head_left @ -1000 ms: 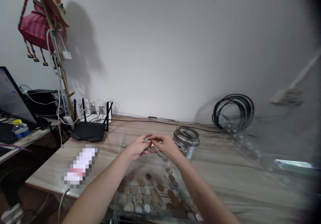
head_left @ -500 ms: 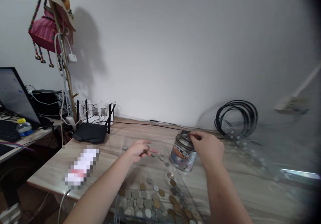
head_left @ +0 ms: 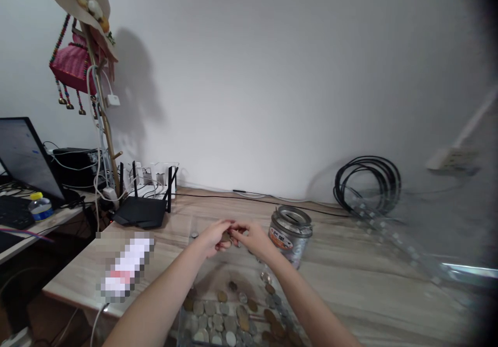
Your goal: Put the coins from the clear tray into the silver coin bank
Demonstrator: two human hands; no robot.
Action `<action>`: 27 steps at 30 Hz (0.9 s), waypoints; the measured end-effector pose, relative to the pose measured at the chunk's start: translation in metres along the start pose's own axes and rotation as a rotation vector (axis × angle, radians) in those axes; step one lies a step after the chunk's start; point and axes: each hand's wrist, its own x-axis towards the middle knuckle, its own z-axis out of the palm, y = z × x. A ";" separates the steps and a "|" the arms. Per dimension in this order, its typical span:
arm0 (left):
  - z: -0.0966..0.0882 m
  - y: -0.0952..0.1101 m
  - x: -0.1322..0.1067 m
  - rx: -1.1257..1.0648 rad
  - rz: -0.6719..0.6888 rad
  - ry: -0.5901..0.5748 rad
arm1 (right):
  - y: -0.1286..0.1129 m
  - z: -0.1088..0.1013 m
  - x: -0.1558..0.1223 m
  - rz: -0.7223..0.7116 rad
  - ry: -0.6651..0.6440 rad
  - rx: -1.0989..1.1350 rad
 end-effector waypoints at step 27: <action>-0.015 -0.004 0.012 -0.583 -0.113 0.103 | -0.008 -0.006 -0.010 -0.197 0.069 -0.286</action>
